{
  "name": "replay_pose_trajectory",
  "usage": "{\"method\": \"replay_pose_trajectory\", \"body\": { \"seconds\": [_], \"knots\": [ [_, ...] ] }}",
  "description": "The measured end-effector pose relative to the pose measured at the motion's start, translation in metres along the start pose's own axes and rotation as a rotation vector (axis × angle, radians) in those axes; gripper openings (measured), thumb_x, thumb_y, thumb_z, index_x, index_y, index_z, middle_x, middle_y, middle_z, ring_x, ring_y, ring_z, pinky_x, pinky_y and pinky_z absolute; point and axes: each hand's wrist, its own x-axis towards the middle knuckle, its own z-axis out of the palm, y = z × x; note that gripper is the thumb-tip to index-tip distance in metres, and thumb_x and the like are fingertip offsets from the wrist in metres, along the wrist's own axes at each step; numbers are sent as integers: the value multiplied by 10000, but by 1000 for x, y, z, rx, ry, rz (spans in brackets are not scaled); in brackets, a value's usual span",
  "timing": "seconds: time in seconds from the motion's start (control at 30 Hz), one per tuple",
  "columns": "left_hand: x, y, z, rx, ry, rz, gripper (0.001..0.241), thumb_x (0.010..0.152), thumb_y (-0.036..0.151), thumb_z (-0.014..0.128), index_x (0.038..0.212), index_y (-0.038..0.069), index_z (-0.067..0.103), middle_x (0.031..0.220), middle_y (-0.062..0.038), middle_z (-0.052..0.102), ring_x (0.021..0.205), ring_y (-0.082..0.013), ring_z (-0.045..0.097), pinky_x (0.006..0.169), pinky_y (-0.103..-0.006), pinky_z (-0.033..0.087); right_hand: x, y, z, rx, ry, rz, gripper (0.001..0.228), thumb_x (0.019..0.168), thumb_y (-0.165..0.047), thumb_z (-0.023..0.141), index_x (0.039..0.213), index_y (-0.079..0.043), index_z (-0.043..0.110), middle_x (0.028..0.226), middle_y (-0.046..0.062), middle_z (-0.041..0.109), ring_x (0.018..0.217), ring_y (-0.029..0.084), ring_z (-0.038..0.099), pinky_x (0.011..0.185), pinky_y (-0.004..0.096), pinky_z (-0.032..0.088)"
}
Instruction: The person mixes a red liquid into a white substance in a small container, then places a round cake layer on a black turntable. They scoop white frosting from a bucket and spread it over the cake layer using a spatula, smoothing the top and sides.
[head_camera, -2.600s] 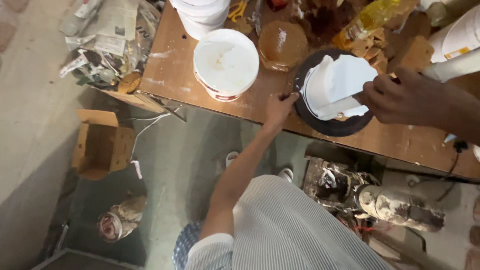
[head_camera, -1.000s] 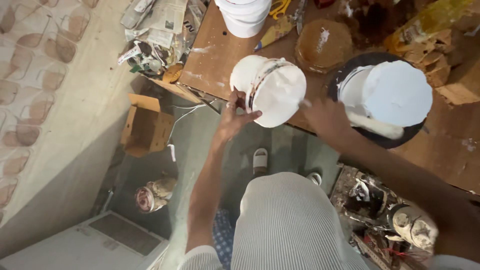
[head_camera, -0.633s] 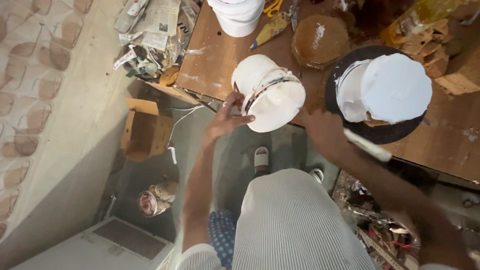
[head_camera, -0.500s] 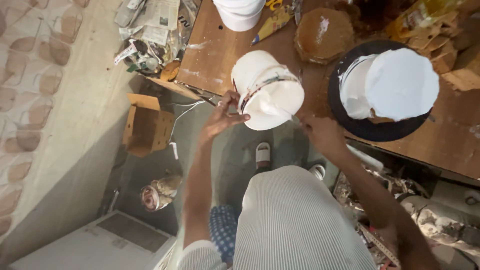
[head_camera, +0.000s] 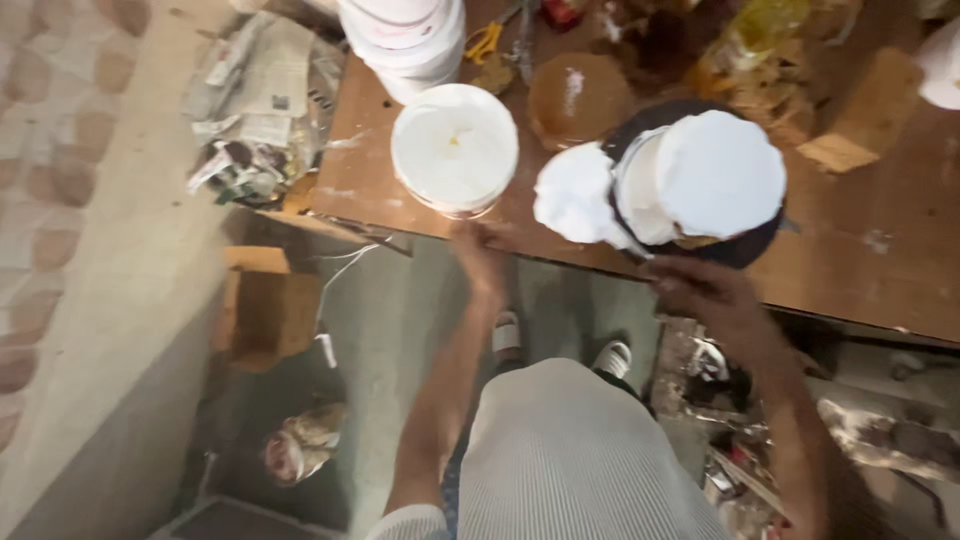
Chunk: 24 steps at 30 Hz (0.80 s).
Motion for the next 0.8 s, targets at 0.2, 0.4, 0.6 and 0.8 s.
{"method": "replay_pose_trajectory", "body": {
  "seconds": [0.2,0.4,0.6,0.8],
  "knots": [
    [-69,-95,81,443,-419,-146,371,913,264,836,827,-63,684,719,-33,564,686,-122,529,617,-317,475,-27,-97,-113,7,85,-81,325,992,-93,525,1276,-91,684,1376,99,665,1313,131,610,1084,255,481],
    [-31,-68,76,312,-427,-168,299,908,249,748,979,-39,791,839,-49,767,776,-103,674,743,-266,522,-36,-152,-110,-2134,-68,-1032,384,960,-115,654,1338,-102,723,1294,64,729,867,158,552,653,305,513],
    [-23,-76,80,236,-397,-236,303,924,250,745,1063,-15,785,872,-37,754,769,-106,666,725,-265,514,28,-155,-47,-2626,-393,-1438,307,977,-140,670,1192,34,803,899,-39,626,844,137,517,594,255,419],
    [-28,-87,81,314,-378,-144,328,900,250,789,978,-69,794,841,-46,757,767,-85,654,718,-269,508,45,-186,-21,-2590,-284,-1391,474,873,-300,641,1322,-168,713,1157,0,675,920,143,617,737,365,571]
  ]
}}
